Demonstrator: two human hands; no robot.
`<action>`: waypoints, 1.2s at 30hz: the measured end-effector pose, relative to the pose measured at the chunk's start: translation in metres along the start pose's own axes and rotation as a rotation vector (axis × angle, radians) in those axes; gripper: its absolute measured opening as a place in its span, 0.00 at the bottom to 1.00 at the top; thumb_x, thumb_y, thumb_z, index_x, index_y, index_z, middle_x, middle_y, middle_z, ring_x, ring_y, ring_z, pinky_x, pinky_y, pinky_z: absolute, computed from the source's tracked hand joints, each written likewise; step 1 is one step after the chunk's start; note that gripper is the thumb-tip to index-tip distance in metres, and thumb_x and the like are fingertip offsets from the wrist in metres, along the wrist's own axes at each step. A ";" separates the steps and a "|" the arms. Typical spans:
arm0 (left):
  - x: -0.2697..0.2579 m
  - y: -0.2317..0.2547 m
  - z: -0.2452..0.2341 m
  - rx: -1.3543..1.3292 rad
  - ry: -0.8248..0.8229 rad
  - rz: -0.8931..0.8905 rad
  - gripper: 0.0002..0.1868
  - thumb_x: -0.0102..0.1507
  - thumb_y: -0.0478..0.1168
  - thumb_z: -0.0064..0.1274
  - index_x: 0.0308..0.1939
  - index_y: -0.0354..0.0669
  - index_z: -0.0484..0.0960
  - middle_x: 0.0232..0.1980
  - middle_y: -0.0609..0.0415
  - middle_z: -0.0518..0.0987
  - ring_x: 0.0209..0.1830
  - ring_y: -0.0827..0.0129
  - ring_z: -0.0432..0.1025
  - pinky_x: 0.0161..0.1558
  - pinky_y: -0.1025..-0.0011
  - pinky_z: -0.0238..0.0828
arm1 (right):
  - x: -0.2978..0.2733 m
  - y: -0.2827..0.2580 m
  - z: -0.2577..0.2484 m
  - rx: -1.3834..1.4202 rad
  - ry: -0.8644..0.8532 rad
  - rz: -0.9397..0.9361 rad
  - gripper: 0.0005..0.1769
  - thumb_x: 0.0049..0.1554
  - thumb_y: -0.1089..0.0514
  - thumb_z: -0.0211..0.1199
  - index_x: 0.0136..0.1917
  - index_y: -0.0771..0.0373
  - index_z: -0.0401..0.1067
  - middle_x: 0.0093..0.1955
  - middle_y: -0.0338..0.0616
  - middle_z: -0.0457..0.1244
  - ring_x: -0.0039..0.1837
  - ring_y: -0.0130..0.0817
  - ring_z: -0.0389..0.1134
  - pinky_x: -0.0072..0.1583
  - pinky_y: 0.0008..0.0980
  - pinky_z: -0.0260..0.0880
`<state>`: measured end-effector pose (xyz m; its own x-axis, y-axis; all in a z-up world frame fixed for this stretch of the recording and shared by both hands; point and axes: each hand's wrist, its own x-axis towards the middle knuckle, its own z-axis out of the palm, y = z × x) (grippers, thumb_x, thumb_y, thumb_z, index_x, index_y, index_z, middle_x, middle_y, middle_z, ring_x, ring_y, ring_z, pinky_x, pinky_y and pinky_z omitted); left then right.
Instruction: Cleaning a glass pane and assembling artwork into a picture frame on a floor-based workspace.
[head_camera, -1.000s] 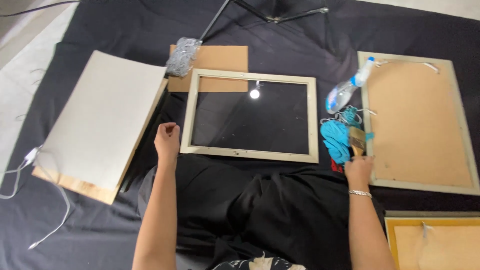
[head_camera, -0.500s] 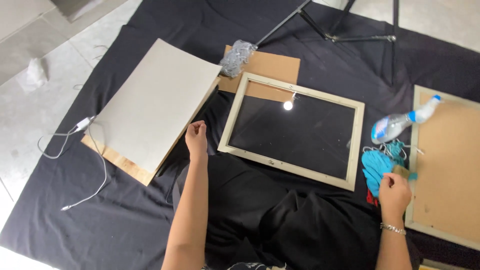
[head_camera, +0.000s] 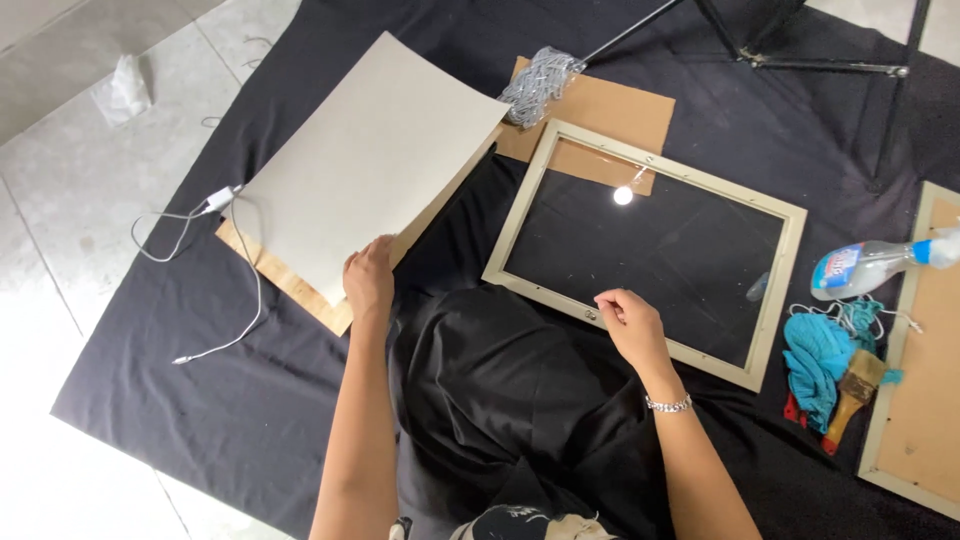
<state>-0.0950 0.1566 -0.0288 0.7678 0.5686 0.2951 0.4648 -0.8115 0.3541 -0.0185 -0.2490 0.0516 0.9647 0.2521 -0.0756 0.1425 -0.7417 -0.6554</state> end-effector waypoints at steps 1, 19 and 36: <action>0.005 -0.002 -0.004 0.002 0.000 -0.005 0.10 0.72 0.41 0.49 0.55 0.60 0.82 0.51 0.70 0.83 0.54 0.71 0.78 0.68 0.62 0.63 | 0.001 0.000 0.001 -0.001 -0.005 -0.003 0.08 0.59 0.58 0.65 0.51 0.53 0.81 0.45 0.45 0.72 0.50 0.45 0.74 0.54 0.39 0.76; -0.054 0.165 -0.062 -0.054 -0.028 0.863 0.20 0.61 0.41 0.51 0.59 0.51 0.78 0.56 0.64 0.80 0.56 0.74 0.73 0.66 0.59 0.64 | 0.006 0.103 -0.098 1.242 0.211 0.354 0.45 0.58 0.22 0.42 0.74 0.55 0.59 0.66 0.49 0.59 0.66 0.39 0.61 0.65 0.43 0.65; -0.141 0.229 -0.035 -0.157 -0.305 0.904 0.07 0.61 0.40 0.50 0.34 0.53 0.84 0.29 0.58 0.80 0.37 0.63 0.76 0.69 0.54 0.60 | -0.062 0.246 -0.104 0.769 0.342 0.525 0.22 0.60 0.63 0.61 0.66 0.71 0.63 0.60 0.55 0.63 0.56 0.47 0.69 0.57 0.39 0.77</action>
<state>-0.1126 -0.1044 0.0419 0.8984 -0.3394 0.2786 -0.4051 -0.8856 0.2272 -0.0206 -0.5115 -0.0268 0.8936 -0.2760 -0.3541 -0.3866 -0.0722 -0.9194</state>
